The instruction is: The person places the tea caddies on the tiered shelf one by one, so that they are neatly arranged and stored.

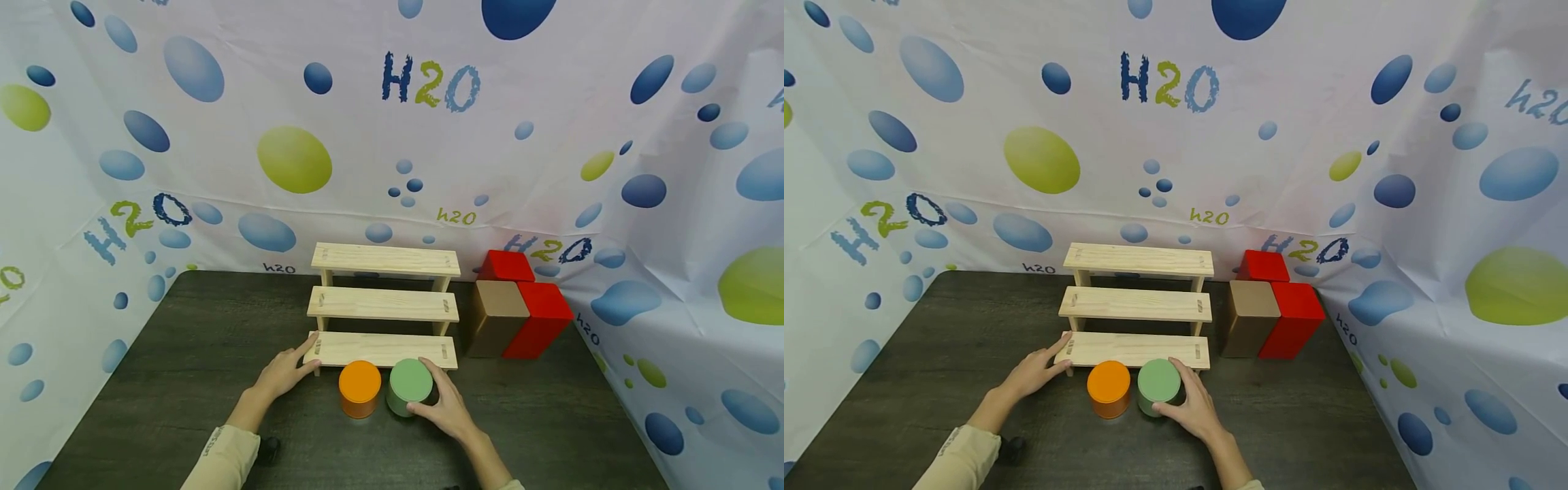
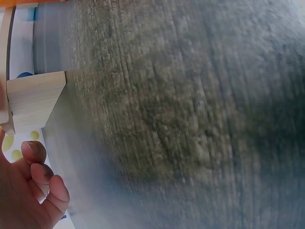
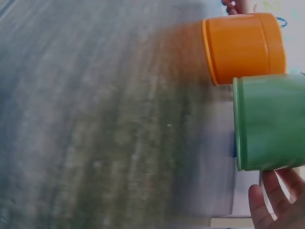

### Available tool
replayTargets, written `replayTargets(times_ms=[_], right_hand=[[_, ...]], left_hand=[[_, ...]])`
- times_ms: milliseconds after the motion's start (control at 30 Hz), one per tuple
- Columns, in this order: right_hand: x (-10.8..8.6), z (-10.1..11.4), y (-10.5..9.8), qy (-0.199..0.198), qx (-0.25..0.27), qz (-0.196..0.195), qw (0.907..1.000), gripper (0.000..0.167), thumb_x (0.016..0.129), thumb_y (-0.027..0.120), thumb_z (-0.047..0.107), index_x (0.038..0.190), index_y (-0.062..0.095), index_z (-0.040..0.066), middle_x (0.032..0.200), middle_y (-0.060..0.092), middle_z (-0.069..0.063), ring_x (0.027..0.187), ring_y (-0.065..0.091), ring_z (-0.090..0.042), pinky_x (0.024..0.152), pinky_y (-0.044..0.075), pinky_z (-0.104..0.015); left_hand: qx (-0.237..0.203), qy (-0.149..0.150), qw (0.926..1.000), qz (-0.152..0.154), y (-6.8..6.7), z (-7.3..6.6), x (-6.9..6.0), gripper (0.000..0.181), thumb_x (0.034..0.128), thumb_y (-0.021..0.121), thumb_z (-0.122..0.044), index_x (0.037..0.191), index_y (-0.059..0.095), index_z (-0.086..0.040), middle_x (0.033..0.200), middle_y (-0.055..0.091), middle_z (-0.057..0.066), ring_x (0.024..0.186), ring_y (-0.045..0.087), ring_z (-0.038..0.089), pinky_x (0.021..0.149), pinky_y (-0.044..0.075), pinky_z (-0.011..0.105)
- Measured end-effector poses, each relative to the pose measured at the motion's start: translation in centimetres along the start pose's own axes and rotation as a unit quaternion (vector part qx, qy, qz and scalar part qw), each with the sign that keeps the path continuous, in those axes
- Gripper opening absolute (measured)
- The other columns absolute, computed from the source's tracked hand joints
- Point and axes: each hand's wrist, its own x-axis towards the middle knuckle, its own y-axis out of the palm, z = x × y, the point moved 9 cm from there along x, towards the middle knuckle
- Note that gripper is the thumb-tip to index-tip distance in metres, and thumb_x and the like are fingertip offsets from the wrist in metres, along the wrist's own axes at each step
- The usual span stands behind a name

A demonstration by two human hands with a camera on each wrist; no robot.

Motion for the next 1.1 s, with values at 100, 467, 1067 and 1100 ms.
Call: replayTargets(times_ms=[100, 467, 1067, 1100], right_hand=[[0.2, 0.5, -0.3, -0.010, 0.002, -0.001, 1.0000, 0.077, 0.069, 0.079, 0.022, 0.136, 0.042, 0.013, 0.134, 0.046, -0.012, 0.113, 0.049, -0.031, 0.090, 0.039, -0.054], [0.8, 2.3, -1.6, -0.027, 0.014, -0.011, 0.9995, 0.082, 0.065, 0.080, 0.015, 0.136, 0.041, 0.009, 0.131, 0.048, -0.014, 0.104, 0.052, -0.025, 0.080, 0.047, -0.034], [1.9, 2.2, -2.8, -0.019, -0.019, -0.056, 0.9981, 0.077, 0.070, 0.078, 0.022, 0.137, 0.040, 0.013, 0.127, 0.050, -0.011, 0.095, 0.049, -0.017, 0.072, 0.045, -0.035], [2.0, 2.1, -2.8, -0.017, -0.021, -0.058, 0.9979, 0.077, 0.070, 0.078, 0.022, 0.136, 0.040, 0.013, 0.127, 0.050, -0.011, 0.095, 0.049, -0.018, 0.072, 0.045, -0.036]], left_hand=[[0.000, 0.000, 1.0000, 0.000, -0.1, 0.0, -0.1, 0.069, 0.0896, 0.048, -0.051, 0.146, 0.024, -0.019, 0.127, 0.044, 0.035, 0.114, 0.042, 0.052, 0.084, 0.038, 0.064], [0.002, 0.009, 0.9999, -0.005, -0.2, 0.0, 0.0, 0.069, 0.0895, 0.049, -0.050, 0.146, 0.025, -0.018, 0.122, 0.048, 0.034, 0.108, 0.049, 0.049, 0.080, 0.042, 0.061], [-0.004, 0.016, 0.9998, -0.009, -0.2, -0.3, 0.0, 0.068, 0.0899, 0.050, -0.047, 0.145, 0.026, -0.016, 0.122, 0.050, 0.033, 0.107, 0.051, 0.047, 0.082, 0.042, 0.060], [-0.004, 0.016, 0.9998, -0.009, -0.2, -0.3, 0.0, 0.068, 0.0899, 0.050, -0.046, 0.145, 0.026, -0.016, 0.121, 0.050, 0.033, 0.106, 0.051, 0.047, 0.082, 0.042, 0.059]])
